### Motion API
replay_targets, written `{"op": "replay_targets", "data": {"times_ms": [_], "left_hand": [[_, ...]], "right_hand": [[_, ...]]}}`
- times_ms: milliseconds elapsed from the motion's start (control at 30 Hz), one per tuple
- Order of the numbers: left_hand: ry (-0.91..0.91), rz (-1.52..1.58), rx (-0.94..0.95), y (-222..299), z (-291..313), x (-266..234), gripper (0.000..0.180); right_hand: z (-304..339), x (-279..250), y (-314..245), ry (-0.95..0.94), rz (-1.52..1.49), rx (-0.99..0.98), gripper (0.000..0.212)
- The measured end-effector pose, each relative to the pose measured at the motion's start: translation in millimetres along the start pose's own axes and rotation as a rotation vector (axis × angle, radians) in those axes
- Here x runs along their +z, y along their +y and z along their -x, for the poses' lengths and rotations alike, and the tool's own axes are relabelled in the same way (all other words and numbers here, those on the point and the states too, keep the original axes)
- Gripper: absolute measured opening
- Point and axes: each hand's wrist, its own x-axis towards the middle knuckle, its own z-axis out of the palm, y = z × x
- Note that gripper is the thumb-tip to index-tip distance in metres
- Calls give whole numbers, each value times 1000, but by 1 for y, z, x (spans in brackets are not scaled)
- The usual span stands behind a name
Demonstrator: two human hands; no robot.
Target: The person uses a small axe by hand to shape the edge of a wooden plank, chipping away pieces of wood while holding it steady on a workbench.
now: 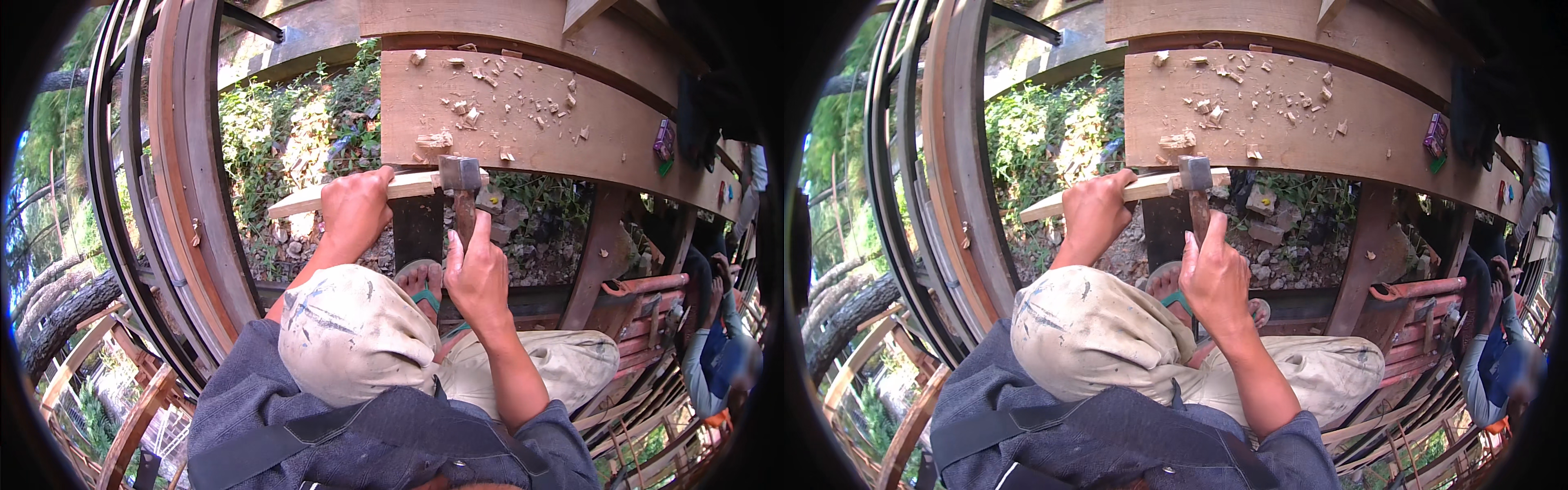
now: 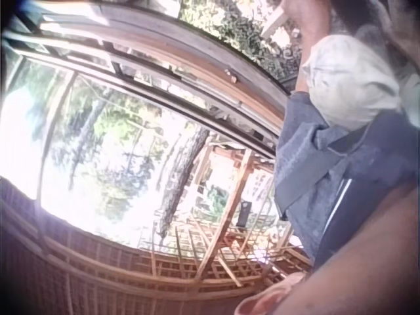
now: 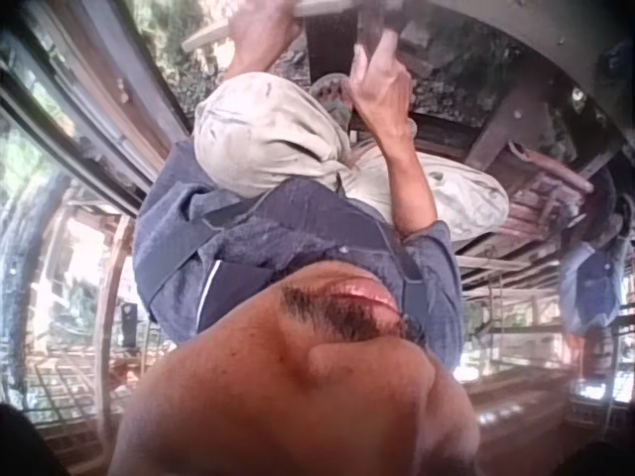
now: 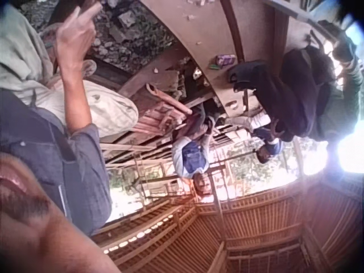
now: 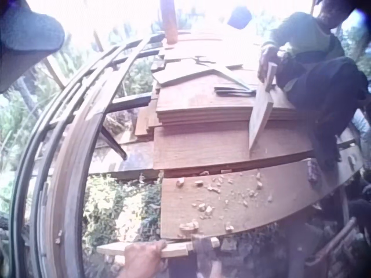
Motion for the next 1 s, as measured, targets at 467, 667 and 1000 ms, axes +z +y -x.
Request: {"op": "replay_targets", "data": {"times_ms": [467, 667, 1000], "left_hand": [[67, 1, -2, -3, 11, -5, 23], [94, 17, 14, 3, 4, -3, 20], [69, -8, -49, -13, 14, -10, 24]], "right_hand": [[-3, -57, 28, 111, -584, 162, 27], [-122, -126, 89, 43, -845, 152, 33], [-91, -134, 107, 381, 149, -138, 51]]}}
